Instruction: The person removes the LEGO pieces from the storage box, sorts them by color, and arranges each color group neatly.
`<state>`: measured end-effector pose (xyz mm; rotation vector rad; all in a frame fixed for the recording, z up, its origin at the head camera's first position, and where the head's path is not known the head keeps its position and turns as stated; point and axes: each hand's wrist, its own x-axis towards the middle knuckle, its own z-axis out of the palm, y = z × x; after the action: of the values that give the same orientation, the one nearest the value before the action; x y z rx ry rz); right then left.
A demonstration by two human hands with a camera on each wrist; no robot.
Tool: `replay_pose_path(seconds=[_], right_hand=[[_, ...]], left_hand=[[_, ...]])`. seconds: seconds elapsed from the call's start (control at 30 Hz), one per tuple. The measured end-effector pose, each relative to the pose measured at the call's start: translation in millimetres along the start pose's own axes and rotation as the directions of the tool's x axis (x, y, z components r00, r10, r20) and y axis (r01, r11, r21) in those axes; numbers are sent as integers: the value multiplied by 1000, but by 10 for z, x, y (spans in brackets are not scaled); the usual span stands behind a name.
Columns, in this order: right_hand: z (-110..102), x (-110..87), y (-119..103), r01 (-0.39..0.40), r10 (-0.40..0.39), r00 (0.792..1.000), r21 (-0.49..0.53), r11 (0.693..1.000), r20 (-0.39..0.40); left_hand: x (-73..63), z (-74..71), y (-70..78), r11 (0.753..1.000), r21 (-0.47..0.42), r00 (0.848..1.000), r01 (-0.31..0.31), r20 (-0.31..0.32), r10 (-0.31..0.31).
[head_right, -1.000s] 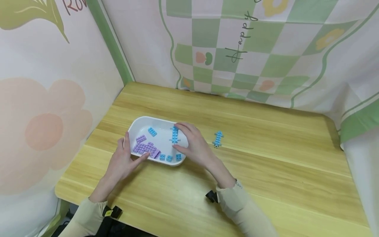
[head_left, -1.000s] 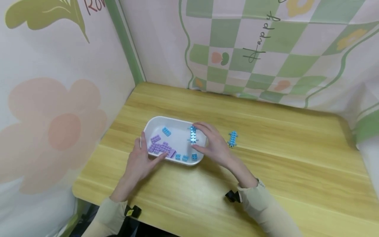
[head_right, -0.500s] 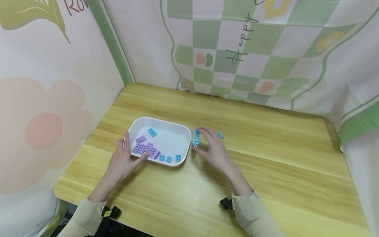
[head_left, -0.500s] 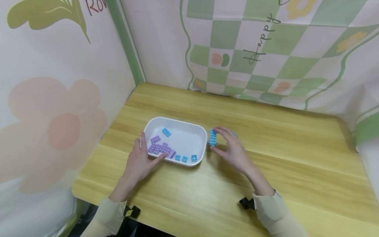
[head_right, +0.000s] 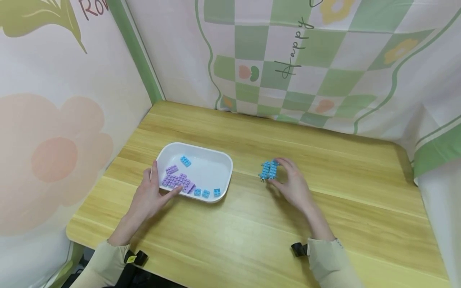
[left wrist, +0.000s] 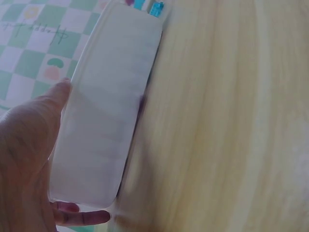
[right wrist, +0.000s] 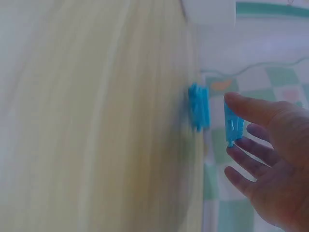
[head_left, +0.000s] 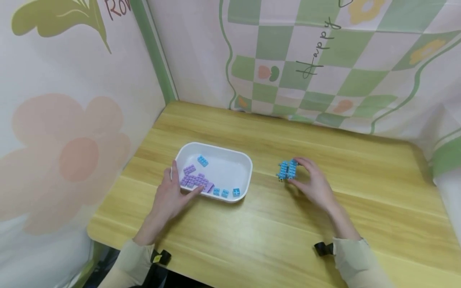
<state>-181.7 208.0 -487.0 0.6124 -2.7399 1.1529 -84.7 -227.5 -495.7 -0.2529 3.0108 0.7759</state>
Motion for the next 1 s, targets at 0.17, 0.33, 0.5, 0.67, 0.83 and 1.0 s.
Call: replay_pose_path(seconds=[0.17,0.33,0.5,0.67,0.83,1.0], right_hand=[[-95,-33,146,-40,41,999,-34,999,25],[-130,-28,218,-71,73,996,-38,997,51],[-115,-4,261,-80,84,993,-44,996,81],[-84,9,298,-64,71,993,-68,996,98],[-82,-2,299,-56,66,991,-87,995,120],[-113,-4,178,-47,59,990,-86,995,131]], left_hand=[[12,-18,11,1000,2,1000,-8,-9,8],[14,-24,17,1000,-4,1000,-10,-12,10],[10,-23,24,1000,-16,1000,-2,-8,2],[5,-31,34,1000,-21,1000,-5,-8,5],[-17,-27,28,1000,-18,1000,4,1,-4],[-46,-22,23,1000,-21,1000,9,-2,-9]])
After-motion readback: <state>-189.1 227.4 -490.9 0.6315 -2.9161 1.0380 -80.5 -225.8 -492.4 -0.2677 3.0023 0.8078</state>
